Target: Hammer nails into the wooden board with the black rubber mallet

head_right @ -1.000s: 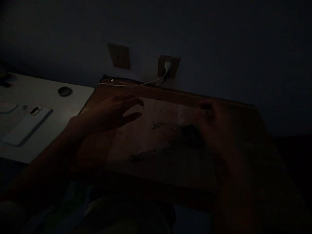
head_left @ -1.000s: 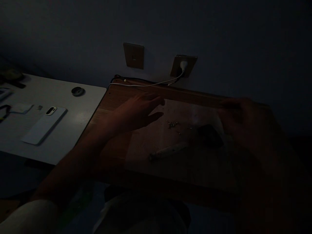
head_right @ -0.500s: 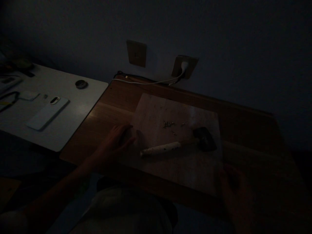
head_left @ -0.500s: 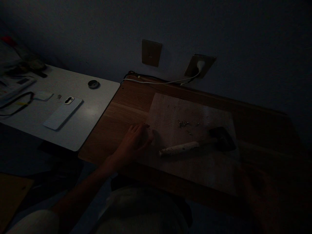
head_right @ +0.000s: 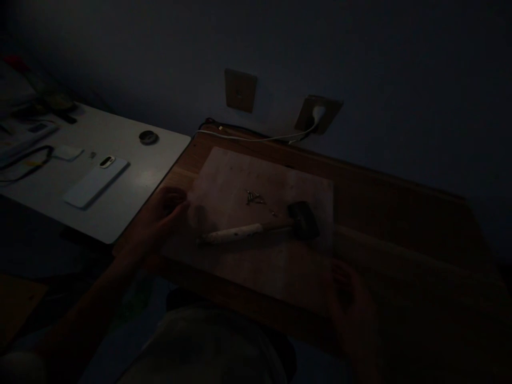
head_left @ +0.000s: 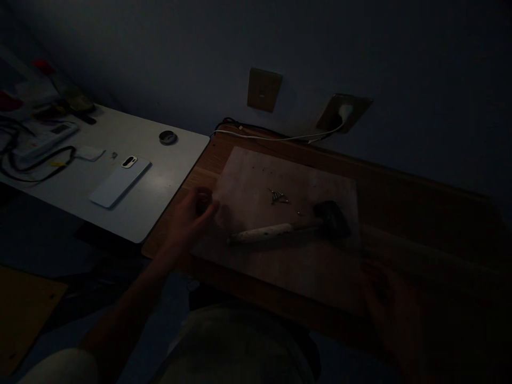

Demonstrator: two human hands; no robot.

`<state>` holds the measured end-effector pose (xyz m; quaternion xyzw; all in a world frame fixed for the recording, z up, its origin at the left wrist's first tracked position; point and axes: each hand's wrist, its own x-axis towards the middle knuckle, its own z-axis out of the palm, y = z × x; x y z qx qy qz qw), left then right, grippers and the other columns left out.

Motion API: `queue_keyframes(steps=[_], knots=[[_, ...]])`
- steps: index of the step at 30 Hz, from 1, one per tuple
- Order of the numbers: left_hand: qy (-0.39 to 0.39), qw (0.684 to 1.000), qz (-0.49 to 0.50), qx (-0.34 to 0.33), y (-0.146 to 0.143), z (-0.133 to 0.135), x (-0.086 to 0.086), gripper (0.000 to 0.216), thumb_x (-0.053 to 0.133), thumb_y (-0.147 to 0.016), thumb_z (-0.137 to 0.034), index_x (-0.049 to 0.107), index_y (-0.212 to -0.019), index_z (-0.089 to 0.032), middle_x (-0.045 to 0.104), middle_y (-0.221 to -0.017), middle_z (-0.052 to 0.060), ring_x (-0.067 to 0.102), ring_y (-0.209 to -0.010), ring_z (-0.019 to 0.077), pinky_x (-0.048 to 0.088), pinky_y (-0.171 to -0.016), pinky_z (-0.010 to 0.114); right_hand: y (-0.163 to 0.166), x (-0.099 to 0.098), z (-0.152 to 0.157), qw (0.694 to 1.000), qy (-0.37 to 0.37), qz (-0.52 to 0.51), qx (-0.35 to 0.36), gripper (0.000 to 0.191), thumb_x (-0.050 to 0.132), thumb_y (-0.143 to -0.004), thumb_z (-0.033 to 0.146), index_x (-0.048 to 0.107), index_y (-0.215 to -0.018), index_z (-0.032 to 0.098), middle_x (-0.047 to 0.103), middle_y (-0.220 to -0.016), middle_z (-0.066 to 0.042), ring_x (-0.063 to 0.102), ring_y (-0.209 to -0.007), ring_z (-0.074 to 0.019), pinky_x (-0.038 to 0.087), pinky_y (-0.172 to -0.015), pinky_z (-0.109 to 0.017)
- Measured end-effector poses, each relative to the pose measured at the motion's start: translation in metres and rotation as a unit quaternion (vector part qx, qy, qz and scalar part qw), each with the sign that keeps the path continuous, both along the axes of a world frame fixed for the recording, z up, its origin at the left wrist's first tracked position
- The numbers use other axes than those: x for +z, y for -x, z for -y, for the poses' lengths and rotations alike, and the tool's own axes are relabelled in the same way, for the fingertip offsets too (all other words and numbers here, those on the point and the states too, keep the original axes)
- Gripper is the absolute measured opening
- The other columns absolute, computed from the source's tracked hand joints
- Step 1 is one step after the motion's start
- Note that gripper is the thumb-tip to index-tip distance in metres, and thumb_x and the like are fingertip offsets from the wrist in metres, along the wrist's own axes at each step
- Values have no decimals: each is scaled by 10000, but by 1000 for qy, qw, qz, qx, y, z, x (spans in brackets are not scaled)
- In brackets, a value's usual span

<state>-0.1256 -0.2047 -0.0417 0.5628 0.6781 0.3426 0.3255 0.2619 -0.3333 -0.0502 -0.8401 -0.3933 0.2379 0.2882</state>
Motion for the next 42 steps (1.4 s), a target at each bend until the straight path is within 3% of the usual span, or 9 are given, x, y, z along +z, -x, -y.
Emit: queue_keyframes(steps=[5,11,17,21,27,31,35,39,42], knots=[[4,995,-43,89,50,-19,11,311,669,-873,-427,644,-1099,-214,778,-1120,90,736,-938,231,586,-746,328,52,-7,-15,990,-43,-41,125,535,640,-887,651,702,-1198,221,774,-1234,-174,752,-1056,-336,607,-869,-494],[21,986,-97,131,116,-39,10,304,682,-909,-392,656,-1103,-160,758,-1064,46,703,-971,244,527,-747,329,104,-12,-37,965,-60,-85,240,452,642,-968,590,714,-1280,271,791,-1243,-131,769,-1091,-313,613,-942,-509],[42,980,-160,113,144,-35,13,306,633,-972,-418,643,-1141,-164,742,-1061,16,676,-987,232,512,-804,330,116,-21,-43,957,-114,-183,197,439,675,-959,543,702,-1275,240,769,-1324,-167,771,-1142,-308,644,-957,-501],[48,979,-175,93,138,-33,16,364,588,-991,-451,645,-1210,-165,750,-1160,61,705,-1022,246,546,-849,342,115,-22,-39,954,-136,-126,234,358,629,-999,504,728,-1236,255,695,-1484,-148,716,-1273,-314,587,-1070,-553],[22,957,-285,40,122,-27,13,511,552,-963,-538,655,-1342,-210,767,-1100,134,712,-1043,323,572,-889,438,109,-18,-36,953,-136,-21,269,348,573,-1024,489,770,-1177,247,794,-1282,-125,751,-1180,-312,597,-1033,-533],[1,946,-324,-19,101,-15,16,562,491,-986,-573,668,-1373,-205,747,-947,118,703,-993,338,562,-848,433,91,-26,-29,964,-147,32,218,380,558,-1021,552,776,-1085,247,796,-1225,-134,752,-1136,-322,599,-994,-525],[-36,936,-338,-93,67,-3,13,453,509,-985,-484,699,-1282,-198,762,-931,108,702,-957,329,575,-843,428,57,-36,-15,976,-162,83,123,484,532,-971,668,747,-971,235,792,-1177,-178,735,-1112,-375,567,-998,-584],[-97,924,-307,-207,28,11,3,310,503,-1004,-347,714,-1186,-212,796,-1074,108,700,-974,308,587,-891,445,5,-33,5,988,-61,135,30,498,523,-924,683,733,-1024,242,786,-1188,-199,722,-1086,-436,545,-957,-651],[-115,914,-278,-272,4,21,-7,332,488,-1011,-254,701,-1261,-202,786,-1244,114,696,-1039,295,595,-929,453,-34,-21,18,982,-8,188,-5,468,502,-898,682,709,-920,263,776,-1040,-225,715,-960,-482,536,-864,-699]])
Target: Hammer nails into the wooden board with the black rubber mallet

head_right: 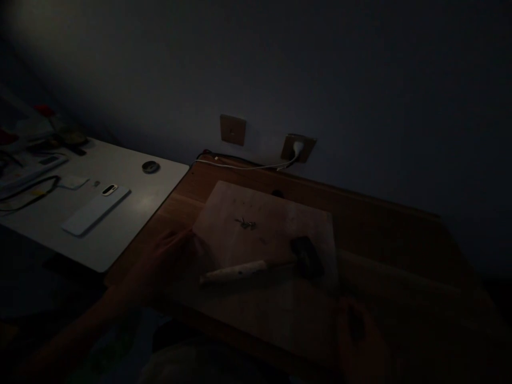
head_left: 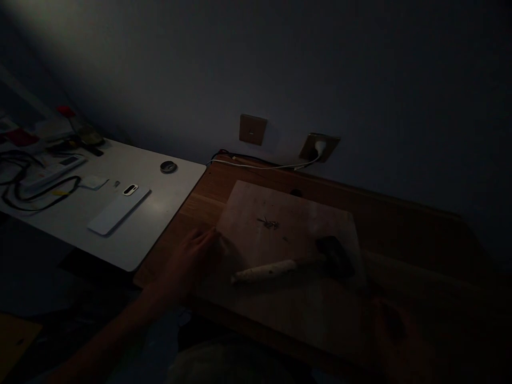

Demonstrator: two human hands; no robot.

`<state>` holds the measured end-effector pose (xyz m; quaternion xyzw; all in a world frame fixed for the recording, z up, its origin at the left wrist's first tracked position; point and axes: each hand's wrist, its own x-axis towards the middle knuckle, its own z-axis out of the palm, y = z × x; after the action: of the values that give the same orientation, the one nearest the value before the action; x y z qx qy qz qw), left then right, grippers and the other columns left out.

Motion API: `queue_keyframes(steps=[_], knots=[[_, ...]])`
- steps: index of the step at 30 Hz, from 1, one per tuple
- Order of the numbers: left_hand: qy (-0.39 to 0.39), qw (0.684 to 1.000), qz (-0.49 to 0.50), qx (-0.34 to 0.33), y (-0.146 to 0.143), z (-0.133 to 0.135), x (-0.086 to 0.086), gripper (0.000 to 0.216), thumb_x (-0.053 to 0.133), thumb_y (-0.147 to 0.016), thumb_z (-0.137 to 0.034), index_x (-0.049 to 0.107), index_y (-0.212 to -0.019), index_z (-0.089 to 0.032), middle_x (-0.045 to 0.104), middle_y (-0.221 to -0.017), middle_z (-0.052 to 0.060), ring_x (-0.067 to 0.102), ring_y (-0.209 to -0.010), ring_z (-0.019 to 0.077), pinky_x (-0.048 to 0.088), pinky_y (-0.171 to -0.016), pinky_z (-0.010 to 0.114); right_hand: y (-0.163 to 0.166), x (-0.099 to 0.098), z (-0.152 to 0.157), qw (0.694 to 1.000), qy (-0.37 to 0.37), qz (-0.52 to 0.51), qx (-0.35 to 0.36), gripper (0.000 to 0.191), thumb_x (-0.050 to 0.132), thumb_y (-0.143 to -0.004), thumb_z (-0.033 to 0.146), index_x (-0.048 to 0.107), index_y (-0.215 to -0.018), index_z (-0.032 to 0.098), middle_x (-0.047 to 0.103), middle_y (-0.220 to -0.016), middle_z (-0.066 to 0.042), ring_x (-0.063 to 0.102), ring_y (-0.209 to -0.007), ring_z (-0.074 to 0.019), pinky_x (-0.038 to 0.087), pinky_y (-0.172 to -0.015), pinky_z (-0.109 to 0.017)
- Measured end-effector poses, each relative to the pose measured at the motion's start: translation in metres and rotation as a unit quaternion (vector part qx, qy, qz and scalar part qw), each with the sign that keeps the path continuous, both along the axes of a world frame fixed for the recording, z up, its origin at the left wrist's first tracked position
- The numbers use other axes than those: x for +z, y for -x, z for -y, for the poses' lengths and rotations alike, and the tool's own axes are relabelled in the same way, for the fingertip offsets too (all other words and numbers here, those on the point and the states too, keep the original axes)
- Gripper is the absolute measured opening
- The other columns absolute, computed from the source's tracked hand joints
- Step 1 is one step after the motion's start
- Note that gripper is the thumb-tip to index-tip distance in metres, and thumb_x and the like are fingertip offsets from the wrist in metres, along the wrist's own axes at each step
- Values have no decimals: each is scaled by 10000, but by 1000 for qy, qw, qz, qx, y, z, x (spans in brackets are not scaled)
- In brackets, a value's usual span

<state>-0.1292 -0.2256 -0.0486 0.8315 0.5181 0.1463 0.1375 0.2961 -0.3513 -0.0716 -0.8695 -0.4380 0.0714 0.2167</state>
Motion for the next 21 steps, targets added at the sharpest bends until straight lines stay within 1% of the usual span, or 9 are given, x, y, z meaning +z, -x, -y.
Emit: queue_keyframes(steps=[2,4,6,9,11,14,17,19,21], knots=[[0,1000,16,-26,-12,4,-5,348,488,-1019,-225,693,-1300,-217,778,-1284,107,686,-1084,288,592,-962,458,-19,8,8,1000,-6,19,1,421,512,-878,669,677,-853,282,759,-952,-225,706,-905,-487,538,-820,-693],[4,999,19,-44,-19,4,-7,308,497,-1026,-228,719,-1240,-235,793,-1180,98,675,-1070,286,588,-960,464,-28,13,18,999,-41,14,-16,376,536,-877,638,663,-865,283,760,-946,-221,711,-886,-472,556,-786,-667],[7,999,12,-49,-24,0,-6,266,509,-1021,-231,739,-1154,-235,783,-1070,95,661,-1028,287,586,-940,472,-29,13,27,995,-74,1,-60,367,562,-889,625,661,-914,273,771,-1008,-227,724,-910,-457,579,-774,-644],[0,998,10,-58,-33,-12,0,247,543,-1009,-224,737,-1162,-241,756,-1148,105,651,-1062,289,572,-968,482,-20,4,35,992,-72,-25,-101,457,560,-887,693,672,-952,255,777,-1082,-233,735,-985,-459,597,-826,-647],[-8,996,17,-87,-45,-25,3,263,573,-1011,-225,719,-1228,-251,740,-1228,107,655,-1114,285,560,-999,470,-9,-3,32,994,-73,-56,-61,549,526,-889,746,705,-1003,240,786,-1136,-215,740,-1058,-453,599,-894,-639],[-23,990,12,-141,-71,-47,5,259,603,-1025,-252,694,-1267,-236,733,-1268,114,655,-1174,288,542,-1039,459,10,-9,16,992,-63,-92,53,617,536,-900,762,758,-1183,261,795,-1255,-150,742,-1161,-401,623,-927,-552],[-31,985,-12,-167,-100,-69,4,280,616,-1037,-275,666,-1300,-194,703,-1356,138,631,-1250,305,516,-1094,481,27,-6,-7,986,-34,-122,110,644,549,-910,757,765,-1295,288,814,-1240,-118,783,-1089,-354,658,-849,-474],[-24,982,-32,-185,-117,-79,4,302,613,-1048,-295,653,-1321,-173,690,-1376,149,619,-1267,313,509,-1101,483,36,0,-19,981,-23,-141,133,671,555,-906,770,774,-1307,278,834,-1154,-122,805,-995,-345,666,-805,-456],[-18,980,-51,-189,-132,-86,4,325,597,-1058,-316,648,-1336,-157,692,-1347,160,622,-1255,324,513,-1085,488,43,6,-28,980,-21,-143,135,681,546,-908,780,786,-1286,267,845,-1077,-127,812,-913,-345,664,-775,-458]])
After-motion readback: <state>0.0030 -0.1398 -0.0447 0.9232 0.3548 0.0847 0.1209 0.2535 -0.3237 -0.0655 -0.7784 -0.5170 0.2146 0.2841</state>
